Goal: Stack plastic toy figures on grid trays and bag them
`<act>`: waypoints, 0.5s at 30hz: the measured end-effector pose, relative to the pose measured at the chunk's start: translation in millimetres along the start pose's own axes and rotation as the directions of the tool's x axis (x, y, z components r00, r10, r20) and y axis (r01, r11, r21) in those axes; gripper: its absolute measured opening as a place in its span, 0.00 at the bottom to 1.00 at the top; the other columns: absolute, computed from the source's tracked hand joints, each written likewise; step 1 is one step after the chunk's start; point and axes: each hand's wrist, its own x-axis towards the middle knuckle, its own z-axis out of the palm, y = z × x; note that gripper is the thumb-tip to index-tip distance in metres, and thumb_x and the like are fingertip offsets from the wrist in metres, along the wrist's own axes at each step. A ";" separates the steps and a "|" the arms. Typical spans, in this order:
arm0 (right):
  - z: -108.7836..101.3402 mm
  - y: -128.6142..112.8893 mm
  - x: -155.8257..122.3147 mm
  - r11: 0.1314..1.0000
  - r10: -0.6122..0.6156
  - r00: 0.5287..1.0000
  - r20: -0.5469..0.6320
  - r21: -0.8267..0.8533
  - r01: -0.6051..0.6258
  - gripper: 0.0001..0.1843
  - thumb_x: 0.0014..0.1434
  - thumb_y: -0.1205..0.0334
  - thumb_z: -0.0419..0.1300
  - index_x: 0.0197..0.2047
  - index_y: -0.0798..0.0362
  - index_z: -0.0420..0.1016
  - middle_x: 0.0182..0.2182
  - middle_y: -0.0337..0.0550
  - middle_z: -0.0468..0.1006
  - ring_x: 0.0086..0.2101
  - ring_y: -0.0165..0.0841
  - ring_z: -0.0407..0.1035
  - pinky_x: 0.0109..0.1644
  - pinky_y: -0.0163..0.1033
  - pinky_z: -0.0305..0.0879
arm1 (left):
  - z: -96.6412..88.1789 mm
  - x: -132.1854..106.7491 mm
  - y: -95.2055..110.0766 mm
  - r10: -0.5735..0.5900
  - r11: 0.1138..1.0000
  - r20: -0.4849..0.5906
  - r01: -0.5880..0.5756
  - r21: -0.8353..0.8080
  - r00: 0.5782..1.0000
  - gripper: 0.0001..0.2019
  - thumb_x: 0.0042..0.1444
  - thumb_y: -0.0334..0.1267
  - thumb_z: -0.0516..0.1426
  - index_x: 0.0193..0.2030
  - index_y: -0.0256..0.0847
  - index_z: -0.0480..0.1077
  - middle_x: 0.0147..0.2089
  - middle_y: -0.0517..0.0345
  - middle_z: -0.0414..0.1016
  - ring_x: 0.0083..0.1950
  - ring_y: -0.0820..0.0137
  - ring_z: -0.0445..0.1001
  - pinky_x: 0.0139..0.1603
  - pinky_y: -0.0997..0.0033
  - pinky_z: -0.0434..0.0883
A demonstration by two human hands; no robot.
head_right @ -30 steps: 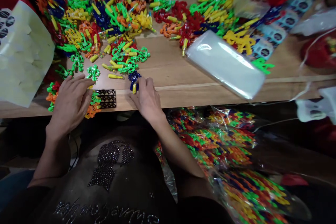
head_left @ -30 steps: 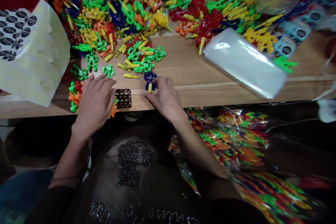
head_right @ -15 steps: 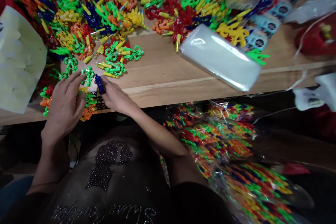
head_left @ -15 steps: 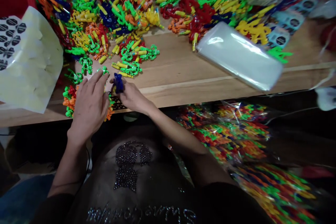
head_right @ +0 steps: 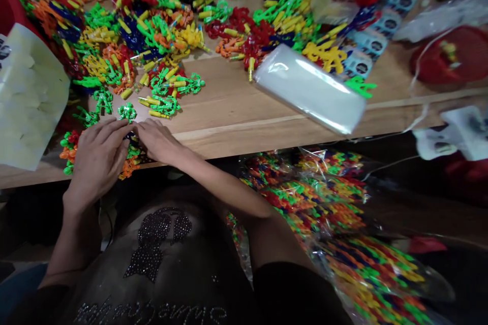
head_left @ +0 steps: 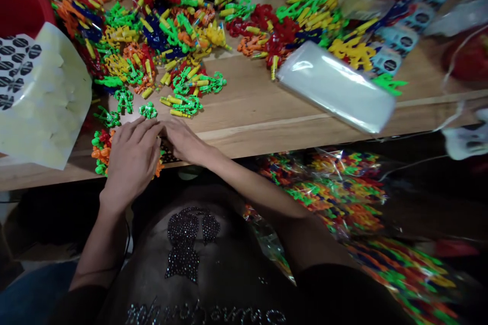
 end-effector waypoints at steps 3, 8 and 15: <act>-25.9 14.0 -5.4 0.978 0.066 0.986 -0.152 -0.184 -0.094 0.26 0.68 0.73 0.55 0.66 0.47 0.70 0.62 0.52 0.72 0.61 0.50 0.63 0.66 0.60 0.65 | 1.3 -1.8 -0.5 0.009 1.000 -0.019 -0.009 -0.001 1.000 0.19 0.76 0.39 0.49 0.65 0.41 0.75 0.67 0.48 0.79 0.72 0.52 0.73 0.74 0.43 0.68; -34.2 20.1 13.0 0.861 0.298 0.913 -0.279 -0.335 -0.383 0.27 0.71 0.71 0.55 0.71 0.52 0.69 0.63 0.61 0.68 0.62 0.55 0.61 0.63 0.61 0.69 | 3.2 -3.7 -3.0 0.037 0.999 -0.052 -0.037 0.010 0.998 0.19 0.76 0.38 0.49 0.63 0.37 0.76 0.65 0.45 0.80 0.69 0.50 0.75 0.71 0.41 0.70; -11.8 12.9 85.2 0.970 0.114 0.985 -0.127 -0.201 -0.138 0.31 0.69 0.72 0.62 0.73 0.57 0.65 0.65 0.61 0.68 0.64 0.47 0.64 0.67 0.51 0.68 | 7.7 -3.9 -10.1 0.132 0.988 -0.121 -0.122 0.092 0.984 0.17 0.74 0.34 0.51 0.62 0.32 0.76 0.62 0.43 0.82 0.64 0.48 0.77 0.66 0.43 0.73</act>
